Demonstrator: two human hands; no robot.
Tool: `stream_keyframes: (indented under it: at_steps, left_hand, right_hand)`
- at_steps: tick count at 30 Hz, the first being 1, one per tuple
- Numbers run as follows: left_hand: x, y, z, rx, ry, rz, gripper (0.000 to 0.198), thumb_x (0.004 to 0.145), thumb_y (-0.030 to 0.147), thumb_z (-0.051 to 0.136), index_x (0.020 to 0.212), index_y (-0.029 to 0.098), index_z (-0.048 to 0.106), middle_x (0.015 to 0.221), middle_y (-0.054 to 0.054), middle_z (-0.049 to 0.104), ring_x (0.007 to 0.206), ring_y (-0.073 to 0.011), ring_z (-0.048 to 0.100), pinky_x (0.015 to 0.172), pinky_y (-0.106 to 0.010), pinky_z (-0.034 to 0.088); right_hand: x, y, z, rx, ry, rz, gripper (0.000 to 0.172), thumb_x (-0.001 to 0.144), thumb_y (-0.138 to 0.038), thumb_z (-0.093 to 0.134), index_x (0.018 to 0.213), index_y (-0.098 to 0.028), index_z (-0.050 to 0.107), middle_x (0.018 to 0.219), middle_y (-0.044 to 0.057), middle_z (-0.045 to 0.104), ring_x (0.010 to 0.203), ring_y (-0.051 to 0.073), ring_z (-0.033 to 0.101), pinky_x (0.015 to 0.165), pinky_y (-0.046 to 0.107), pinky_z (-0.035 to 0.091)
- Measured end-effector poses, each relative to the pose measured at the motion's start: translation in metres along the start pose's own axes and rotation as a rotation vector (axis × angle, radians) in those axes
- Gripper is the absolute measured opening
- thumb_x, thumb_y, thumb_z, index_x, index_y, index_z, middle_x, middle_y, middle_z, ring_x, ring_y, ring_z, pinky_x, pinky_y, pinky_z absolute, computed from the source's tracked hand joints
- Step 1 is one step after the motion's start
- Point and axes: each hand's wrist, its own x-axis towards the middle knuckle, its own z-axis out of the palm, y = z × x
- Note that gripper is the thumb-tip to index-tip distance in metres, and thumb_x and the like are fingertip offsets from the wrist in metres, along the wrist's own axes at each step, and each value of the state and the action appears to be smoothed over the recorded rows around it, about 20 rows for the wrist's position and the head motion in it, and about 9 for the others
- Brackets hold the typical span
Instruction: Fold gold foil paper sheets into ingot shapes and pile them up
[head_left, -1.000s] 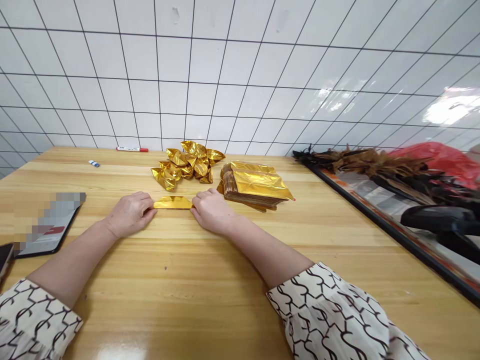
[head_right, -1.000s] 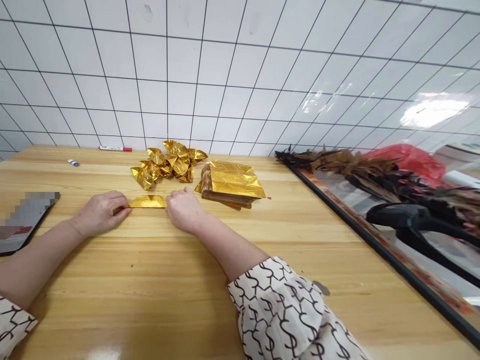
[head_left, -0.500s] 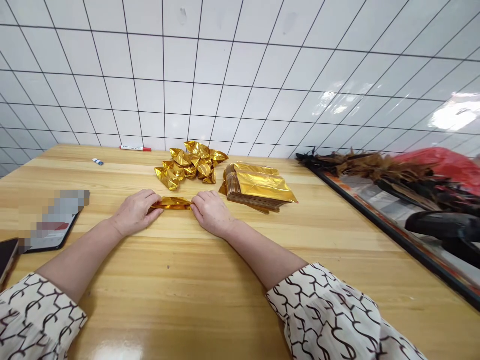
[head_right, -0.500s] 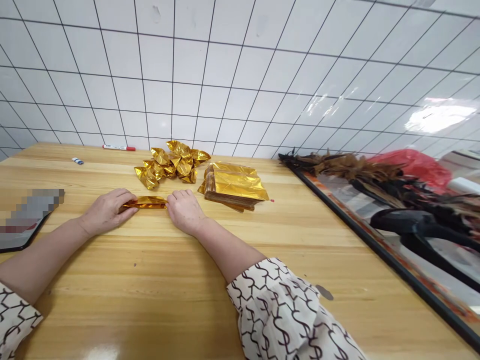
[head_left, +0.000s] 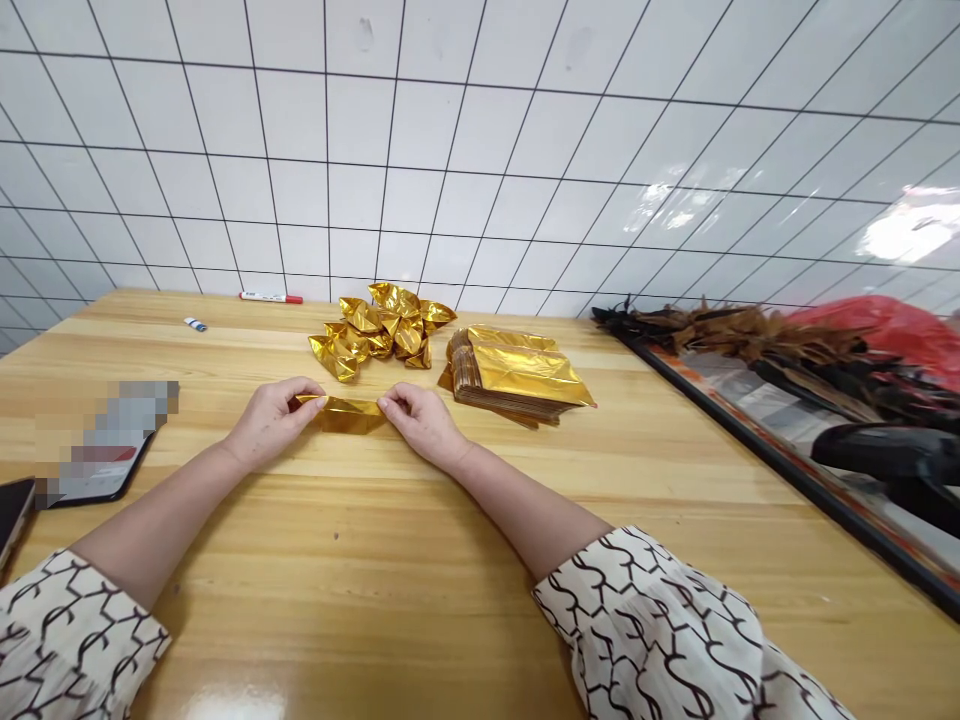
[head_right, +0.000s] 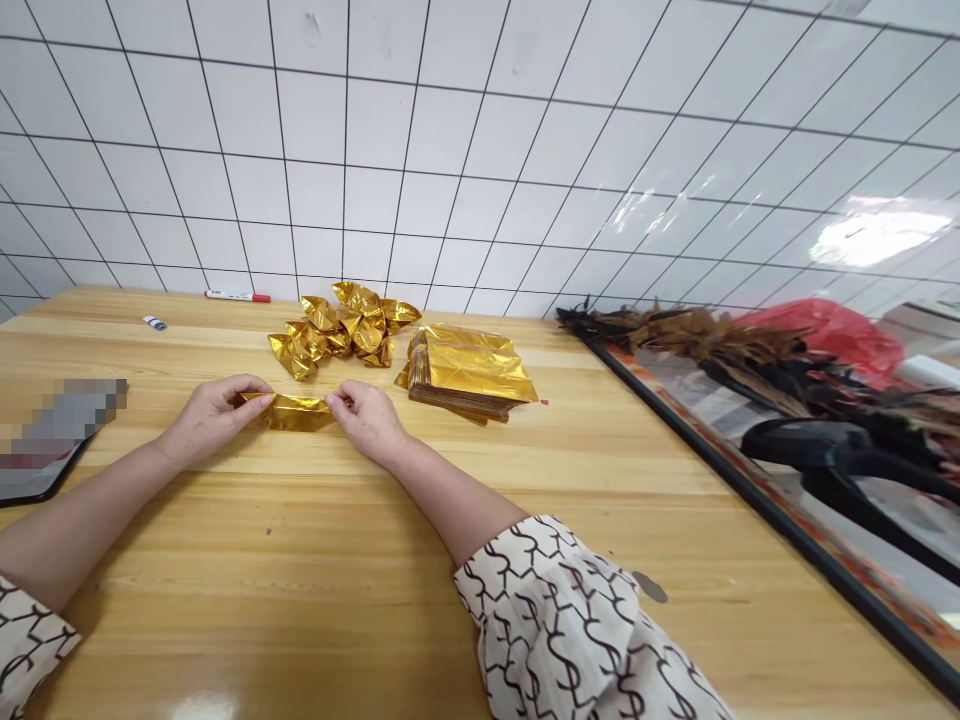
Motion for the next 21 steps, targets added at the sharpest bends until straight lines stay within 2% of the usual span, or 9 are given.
stream_keyframes:
  at_steps: [2, 6, 9, 12, 17, 21]
  left_hand:
    - [-0.001, -0.002, 0.002, 0.119, 0.035, 0.054, 0.02, 0.083, 0.032, 0.05, 0.087, 0.019, 0.065, 0.081, -0.004, 0.069, 0.073, -0.0186, 0.062, 0.068, -0.03, 0.052]
    - [-0.003, 0.004, 0.006, 0.343, 0.064, 0.312, 0.02, 0.086, 0.024, 0.047, 0.096, 0.018, 0.065, 0.097, -0.01, 0.068, 0.091, -0.0239, 0.061, 0.085, -0.041, 0.052]
    - [-0.006, 0.013, 0.013, 0.378, -0.007, 0.427, 0.023, 0.09, 0.024, 0.046, 0.104, 0.018, 0.063, 0.103, -0.011, 0.068, 0.096, -0.0239, 0.061, 0.089, -0.041, 0.051]
    - [-0.008, 0.018, 0.018, 0.412, -0.121, 0.452, 0.023, 0.091, 0.026, 0.047, 0.105, 0.017, 0.063, 0.108, -0.012, 0.068, 0.1, -0.0241, 0.061, 0.091, -0.04, 0.051]
    - [-0.008, 0.017, 0.019, 0.465, -0.205, 0.432, 0.024, 0.094, 0.026, 0.044, 0.101, 0.017, 0.064, 0.108, -0.011, 0.068, 0.099, -0.0233, 0.062, 0.09, -0.04, 0.052]
    - [-0.008, 0.018, 0.019, 0.482, -0.217, 0.441, 0.026, 0.095, 0.026, 0.042, 0.103, 0.016, 0.064, 0.109, -0.012, 0.067, 0.097, -0.0235, 0.061, 0.088, -0.04, 0.052]
  right_hand:
    - [0.001, -0.002, -0.001, -0.057, -0.023, 0.067, 0.019, 0.087, -0.023, 0.055, 0.07, -0.018, 0.06, 0.064, -0.003, 0.06, 0.058, 0.012, 0.049, 0.059, 0.023, 0.036]
    - [0.003, -0.006, -0.004, -0.214, -0.058, 0.128, 0.015, 0.088, -0.021, 0.054, 0.076, -0.019, 0.063, 0.069, -0.001, 0.064, 0.061, 0.013, 0.053, 0.063, 0.025, 0.037]
    - [0.004, -0.009, -0.005, -0.303, -0.074, 0.142, 0.016, 0.09, -0.022, 0.053, 0.08, -0.02, 0.065, 0.072, 0.0, 0.066, 0.068, 0.015, 0.056, 0.069, 0.026, 0.037]
    - [0.004, -0.01, -0.005, -0.367, -0.092, 0.126, 0.017, 0.091, -0.022, 0.051, 0.084, -0.019, 0.066, 0.079, 0.003, 0.067, 0.078, 0.017, 0.058, 0.074, 0.028, 0.036]
    - [-0.002, -0.014, -0.004, -0.496, -0.086, -0.031, 0.022, 0.093, -0.022, 0.046, 0.099, -0.016, 0.066, 0.099, 0.011, 0.063, 0.098, 0.023, 0.051, 0.084, 0.034, 0.032]
    - [-0.009, -0.023, -0.001, -0.541, -0.149, -0.228, 0.027, 0.095, -0.025, 0.044, 0.111, -0.016, 0.064, 0.1, 0.012, 0.06, 0.097, 0.024, 0.046, 0.085, 0.036, 0.029]
